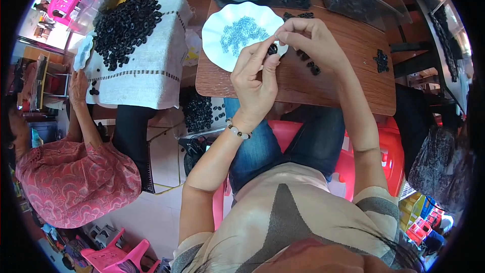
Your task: Sorting and inspecting small black beads or components by hand.
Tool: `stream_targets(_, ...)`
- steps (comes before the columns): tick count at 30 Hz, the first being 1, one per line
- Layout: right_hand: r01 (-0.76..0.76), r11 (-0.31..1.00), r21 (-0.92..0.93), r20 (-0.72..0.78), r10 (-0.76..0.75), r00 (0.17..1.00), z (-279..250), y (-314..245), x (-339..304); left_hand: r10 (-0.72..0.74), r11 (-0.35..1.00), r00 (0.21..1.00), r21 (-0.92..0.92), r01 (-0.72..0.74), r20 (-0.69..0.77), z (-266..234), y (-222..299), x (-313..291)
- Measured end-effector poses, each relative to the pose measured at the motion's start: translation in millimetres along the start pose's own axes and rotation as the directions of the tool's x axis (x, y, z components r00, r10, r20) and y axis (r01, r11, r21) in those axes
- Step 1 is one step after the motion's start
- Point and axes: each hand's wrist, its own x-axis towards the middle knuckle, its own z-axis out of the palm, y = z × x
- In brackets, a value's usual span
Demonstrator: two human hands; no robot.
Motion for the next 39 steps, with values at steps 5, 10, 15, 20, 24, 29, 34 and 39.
stream_targets(5,0.078,0.996,-0.048,-0.002,-0.078,0.997,-1.5,-0.7,-13.0,0.089,0.995,0.996,0.042,-0.089,0.002,-1.5,3.4,1.6)
stream_targets(10,0.068,0.996,-0.059,-0.021,-0.070,0.997,-6.5,-9.1,-23.4,0.100,0.992,0.995,0.075,-0.102,0.023,-0.5,6.7,-1.6)
stream_targets(15,0.066,0.994,-0.085,-0.033,-0.069,0.997,-13.1,-11.2,-31.5,0.073,0.994,0.997,0.079,-0.075,0.031,-0.4,6.9,0.7)
stream_targets(20,0.050,0.991,-0.126,0.040,-0.045,0.998,-15.0,-10.9,-33.7,0.162,0.981,0.985,0.102,-0.168,0.062,1.8,1.3,-0.4)
stream_targets(24,0.028,0.977,-0.212,0.032,-0.022,0.999,-13.9,-15.3,-36.1,0.152,0.978,0.982,0.124,-0.166,0.114,1.0,4.0,-0.7)
stream_targets(29,-0.009,0.948,-0.319,0.024,0.017,1.000,-14.3,-8.5,-38.4,0.169,0.983,0.968,0.039,-0.179,0.187,8.2,1.2,-3.9)
stream_targets(34,0.017,0.953,-0.303,-0.003,-0.019,1.000,-6.6,-8.5,-36.0,0.097,0.991,0.978,0.070,-0.111,0.184,1.6,-0.8,-0.6)
stream_targets(39,0.002,0.986,-0.168,-0.032,-0.008,0.999,-12.5,2.1,-36.3,-0.056,0.995,0.983,-0.067,0.069,0.176,5.8,-1.8,-1.5)
